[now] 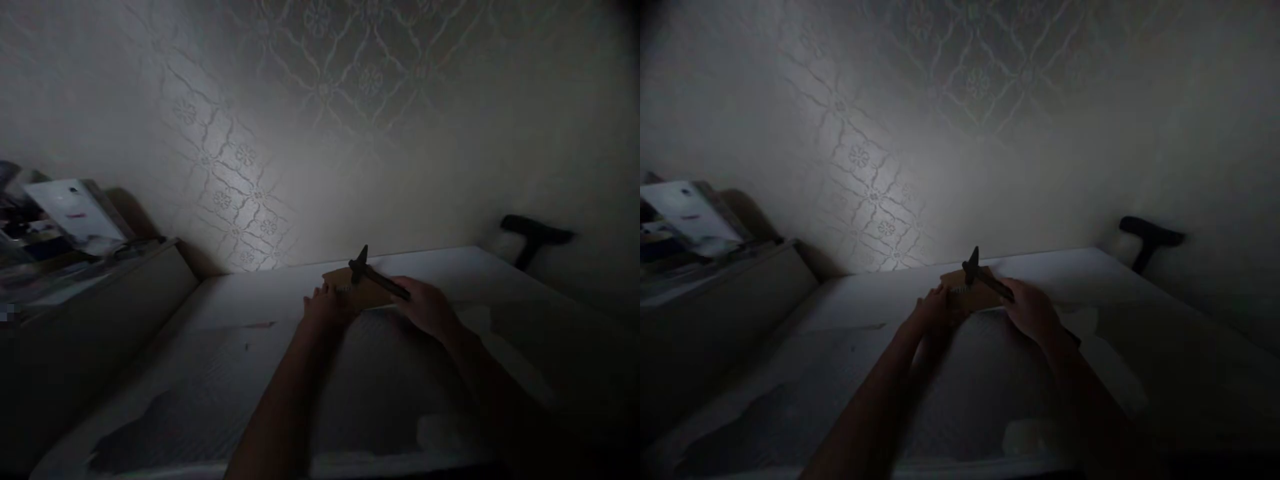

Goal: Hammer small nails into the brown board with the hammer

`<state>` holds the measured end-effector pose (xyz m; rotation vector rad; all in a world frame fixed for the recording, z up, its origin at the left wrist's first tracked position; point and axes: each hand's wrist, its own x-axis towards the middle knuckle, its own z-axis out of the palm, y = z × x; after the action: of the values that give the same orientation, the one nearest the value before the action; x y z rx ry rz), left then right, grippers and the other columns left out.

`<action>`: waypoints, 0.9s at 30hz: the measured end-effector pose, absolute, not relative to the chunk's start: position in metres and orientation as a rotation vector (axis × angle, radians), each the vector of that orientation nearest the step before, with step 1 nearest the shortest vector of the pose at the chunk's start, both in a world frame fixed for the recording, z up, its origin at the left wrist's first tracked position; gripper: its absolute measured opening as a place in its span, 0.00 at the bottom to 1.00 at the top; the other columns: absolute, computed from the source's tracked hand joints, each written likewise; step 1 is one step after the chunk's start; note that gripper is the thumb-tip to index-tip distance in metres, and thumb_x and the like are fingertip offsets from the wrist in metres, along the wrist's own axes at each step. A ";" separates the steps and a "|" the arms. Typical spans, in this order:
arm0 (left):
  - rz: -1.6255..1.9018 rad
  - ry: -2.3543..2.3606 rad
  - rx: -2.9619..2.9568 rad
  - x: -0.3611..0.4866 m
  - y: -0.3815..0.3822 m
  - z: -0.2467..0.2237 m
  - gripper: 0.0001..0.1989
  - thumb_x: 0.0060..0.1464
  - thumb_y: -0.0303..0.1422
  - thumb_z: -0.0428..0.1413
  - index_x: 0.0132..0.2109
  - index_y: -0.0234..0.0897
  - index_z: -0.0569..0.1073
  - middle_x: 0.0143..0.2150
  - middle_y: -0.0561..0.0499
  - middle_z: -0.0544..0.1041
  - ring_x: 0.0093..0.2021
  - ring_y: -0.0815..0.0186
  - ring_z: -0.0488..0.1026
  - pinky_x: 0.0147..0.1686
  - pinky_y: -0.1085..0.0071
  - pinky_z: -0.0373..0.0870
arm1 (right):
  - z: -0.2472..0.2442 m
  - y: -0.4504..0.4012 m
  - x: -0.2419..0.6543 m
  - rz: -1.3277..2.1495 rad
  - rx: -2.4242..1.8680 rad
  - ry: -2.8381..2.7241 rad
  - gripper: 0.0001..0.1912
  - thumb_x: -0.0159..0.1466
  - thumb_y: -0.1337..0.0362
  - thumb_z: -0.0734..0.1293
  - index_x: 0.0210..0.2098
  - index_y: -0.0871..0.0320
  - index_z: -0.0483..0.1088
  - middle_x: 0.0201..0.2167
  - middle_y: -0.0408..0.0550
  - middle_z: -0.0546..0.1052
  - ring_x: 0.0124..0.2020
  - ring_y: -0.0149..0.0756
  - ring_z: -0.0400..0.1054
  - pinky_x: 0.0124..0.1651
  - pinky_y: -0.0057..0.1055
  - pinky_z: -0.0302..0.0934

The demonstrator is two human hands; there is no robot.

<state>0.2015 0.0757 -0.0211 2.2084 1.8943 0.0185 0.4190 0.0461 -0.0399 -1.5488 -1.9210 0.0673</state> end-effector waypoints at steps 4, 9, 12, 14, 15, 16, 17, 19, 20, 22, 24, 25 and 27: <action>0.019 1.887 2.213 0.202 0.076 -0.022 0.46 0.48 0.58 0.53 0.67 0.39 0.51 0.69 0.38 0.52 0.67 0.46 0.50 0.60 0.47 0.53 | -0.040 0.046 0.419 0.101 -1.548 -1.921 0.18 0.60 0.67 0.62 0.50 0.54 0.71 0.44 0.49 0.78 0.43 0.42 0.73 0.44 0.33 0.64; 0.000 1.898 2.203 0.203 0.074 -0.019 0.46 0.48 0.58 0.53 0.66 0.37 0.51 0.69 0.37 0.52 0.67 0.47 0.50 0.60 0.47 0.53 | -0.042 0.048 0.420 0.106 -1.546 -1.918 0.19 0.59 0.67 0.63 0.50 0.54 0.70 0.44 0.49 0.78 0.43 0.42 0.73 0.45 0.34 0.64; 0.019 1.889 2.206 0.203 0.073 -0.017 0.45 0.48 0.57 0.53 0.66 0.37 0.52 0.69 0.37 0.53 0.67 0.47 0.51 0.59 0.47 0.54 | -0.041 0.048 0.420 0.086 -1.545 -1.928 0.19 0.60 0.67 0.63 0.50 0.54 0.71 0.45 0.50 0.78 0.44 0.42 0.73 0.45 0.34 0.64; 0.029 1.887 2.207 0.203 0.073 -0.017 0.45 0.48 0.57 0.53 0.66 0.39 0.52 0.69 0.39 0.52 0.67 0.47 0.51 0.60 0.48 0.54 | -0.040 0.047 0.419 0.073 -1.539 -1.928 0.18 0.60 0.66 0.63 0.50 0.54 0.71 0.45 0.49 0.78 0.44 0.42 0.73 0.45 0.33 0.64; 0.031 1.889 2.205 0.203 0.073 -0.017 0.45 0.48 0.57 0.53 0.66 0.40 0.52 0.69 0.39 0.51 0.67 0.47 0.51 0.60 0.48 0.53 | -0.040 0.047 0.419 0.074 -1.537 -1.924 0.18 0.60 0.67 0.63 0.50 0.54 0.71 0.45 0.49 0.78 0.43 0.42 0.73 0.45 0.33 0.64; 0.031 1.888 2.203 0.203 0.073 -0.017 0.45 0.48 0.57 0.54 0.66 0.40 0.51 0.69 0.39 0.51 0.67 0.48 0.51 0.60 0.48 0.53 | -0.039 0.046 0.419 0.074 -1.539 -1.919 0.19 0.60 0.67 0.63 0.50 0.54 0.71 0.45 0.49 0.78 0.43 0.41 0.73 0.45 0.33 0.64; 0.033 1.890 2.201 0.202 0.074 -0.018 0.45 0.47 0.57 0.54 0.67 0.40 0.51 0.69 0.39 0.51 0.67 0.48 0.51 0.60 0.47 0.52 | -0.039 0.046 0.419 0.074 -1.539 -1.920 0.19 0.60 0.67 0.63 0.50 0.53 0.70 0.45 0.49 0.78 0.43 0.41 0.73 0.45 0.33 0.64; 0.029 1.894 2.200 0.202 0.074 -0.019 0.46 0.47 0.57 0.53 0.67 0.39 0.51 0.69 0.38 0.51 0.67 0.48 0.51 0.60 0.47 0.52 | -0.039 0.045 0.419 0.070 -1.535 -1.925 0.19 0.59 0.67 0.63 0.50 0.53 0.71 0.45 0.48 0.78 0.42 0.41 0.73 0.44 0.34 0.64; 0.028 1.897 2.200 0.202 0.075 -0.020 0.46 0.48 0.58 0.53 0.67 0.39 0.51 0.69 0.38 0.52 0.67 0.48 0.51 0.60 0.47 0.52 | -0.040 0.046 0.419 0.069 -1.534 -1.923 0.20 0.59 0.67 0.63 0.50 0.53 0.70 0.45 0.48 0.78 0.42 0.42 0.73 0.44 0.34 0.64; 0.025 1.898 2.199 0.202 0.075 -0.020 0.46 0.48 0.58 0.53 0.67 0.38 0.50 0.69 0.38 0.52 0.67 0.48 0.51 0.60 0.48 0.53 | -0.041 0.046 0.420 0.069 -1.528 -1.923 0.20 0.59 0.68 0.63 0.51 0.52 0.70 0.44 0.48 0.78 0.43 0.42 0.73 0.44 0.34 0.64; 0.028 1.894 2.202 0.202 0.074 -0.019 0.46 0.48 0.58 0.52 0.67 0.39 0.50 0.69 0.38 0.51 0.67 0.48 0.50 0.60 0.49 0.53 | -0.042 0.048 0.420 0.082 -1.523 -1.930 0.20 0.59 0.68 0.63 0.51 0.53 0.70 0.45 0.49 0.78 0.44 0.42 0.72 0.45 0.34 0.64; 0.027 1.891 2.201 0.202 0.074 -0.019 0.46 0.48 0.58 0.53 0.67 0.39 0.50 0.69 0.39 0.51 0.67 0.48 0.50 0.60 0.49 0.53 | -0.042 0.048 0.420 0.091 -1.526 -1.933 0.20 0.59 0.68 0.63 0.51 0.54 0.70 0.46 0.49 0.78 0.44 0.42 0.72 0.45 0.34 0.64; 0.018 1.885 2.196 0.202 0.074 -0.018 0.46 0.48 0.58 0.52 0.67 0.40 0.50 0.69 0.39 0.50 0.67 0.48 0.49 0.61 0.48 0.52 | -0.041 0.048 0.420 0.102 -1.540 -1.935 0.19 0.59 0.68 0.63 0.51 0.55 0.70 0.46 0.50 0.78 0.44 0.42 0.72 0.45 0.34 0.64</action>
<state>0.2022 0.0739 -0.0177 2.1955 1.8853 0.0178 0.4200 0.0478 -0.0409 -1.5396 -1.9347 0.1017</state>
